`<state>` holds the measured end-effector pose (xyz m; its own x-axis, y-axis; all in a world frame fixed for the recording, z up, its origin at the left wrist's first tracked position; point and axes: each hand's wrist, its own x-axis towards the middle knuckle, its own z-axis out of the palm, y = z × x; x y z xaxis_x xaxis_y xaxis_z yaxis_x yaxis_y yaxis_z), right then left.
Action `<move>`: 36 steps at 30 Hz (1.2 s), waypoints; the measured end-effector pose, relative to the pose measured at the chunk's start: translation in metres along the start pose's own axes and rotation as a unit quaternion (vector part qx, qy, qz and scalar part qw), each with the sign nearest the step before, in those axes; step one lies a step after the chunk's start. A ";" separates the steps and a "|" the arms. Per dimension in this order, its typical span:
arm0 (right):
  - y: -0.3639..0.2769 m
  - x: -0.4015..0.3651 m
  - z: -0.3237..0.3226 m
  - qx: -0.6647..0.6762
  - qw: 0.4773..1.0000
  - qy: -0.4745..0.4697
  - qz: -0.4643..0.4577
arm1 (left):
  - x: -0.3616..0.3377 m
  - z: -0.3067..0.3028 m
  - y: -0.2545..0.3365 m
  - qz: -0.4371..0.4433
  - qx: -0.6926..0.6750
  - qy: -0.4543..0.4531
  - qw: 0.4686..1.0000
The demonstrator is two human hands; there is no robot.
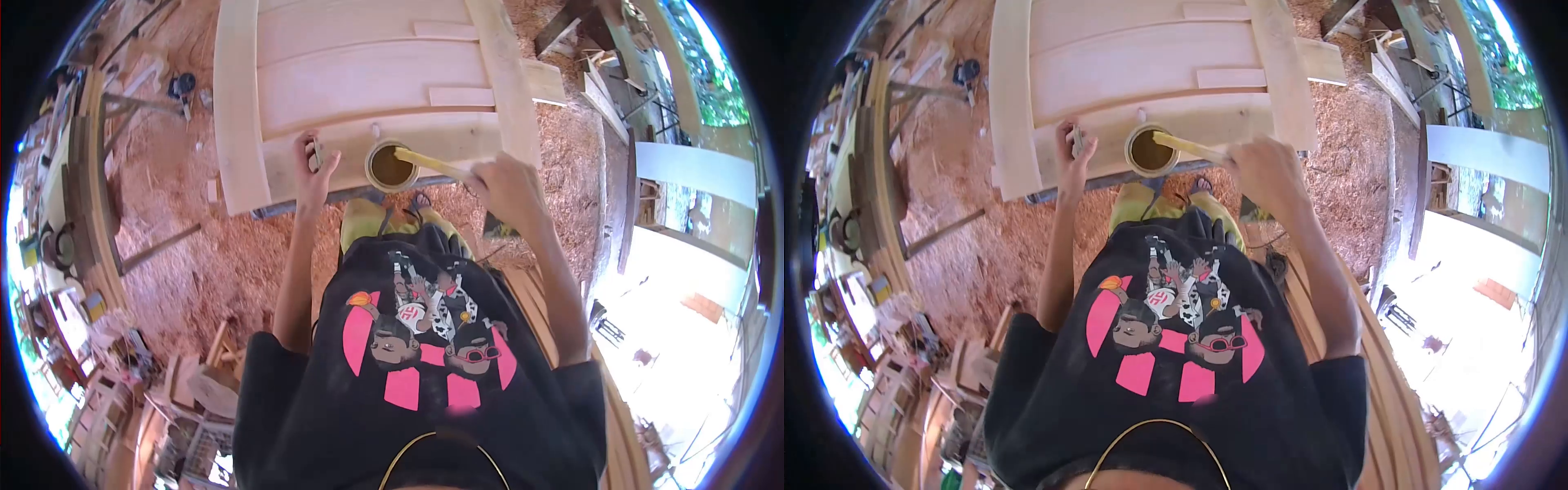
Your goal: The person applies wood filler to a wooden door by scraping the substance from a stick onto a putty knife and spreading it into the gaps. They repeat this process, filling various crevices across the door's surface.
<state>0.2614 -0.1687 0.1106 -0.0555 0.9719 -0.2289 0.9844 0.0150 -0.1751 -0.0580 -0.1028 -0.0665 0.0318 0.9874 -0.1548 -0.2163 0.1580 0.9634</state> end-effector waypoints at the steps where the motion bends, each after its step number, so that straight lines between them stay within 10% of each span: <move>1: -0.003 0.019 0.006 -0.058 0.994 -0.027 -0.087 | -0.010 -0.001 -0.004 0.000 0.073 -0.009 0.997; 4: -0.038 0.065 0.016 -0.171 0.943 0.002 -0.286 | -0.038 0.007 -0.029 -0.087 0.062 -0.010 0.994; 11: -0.096 0.106 0.075 -0.342 0.862 -0.128 -0.351 | -0.058 0.028 -0.082 -0.126 -0.068 0.029 0.989; 16: -0.089 0.113 0.075 -0.334 0.842 -0.167 -0.388 | -0.056 0.038 -0.059 0.003 0.181 0.066 0.981; 36: 0.080 0.053 0.048 0.184 0.962 -0.186 -0.083 | -0.061 0.034 -0.012 0.019 0.212 0.045 0.976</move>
<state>0.3292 -0.1275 0.0383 -0.3294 0.8112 -0.4831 0.8353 0.0118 -0.5497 -0.0243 -0.1643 -0.0614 -0.0574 0.9915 -0.1165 0.2086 0.1261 0.9698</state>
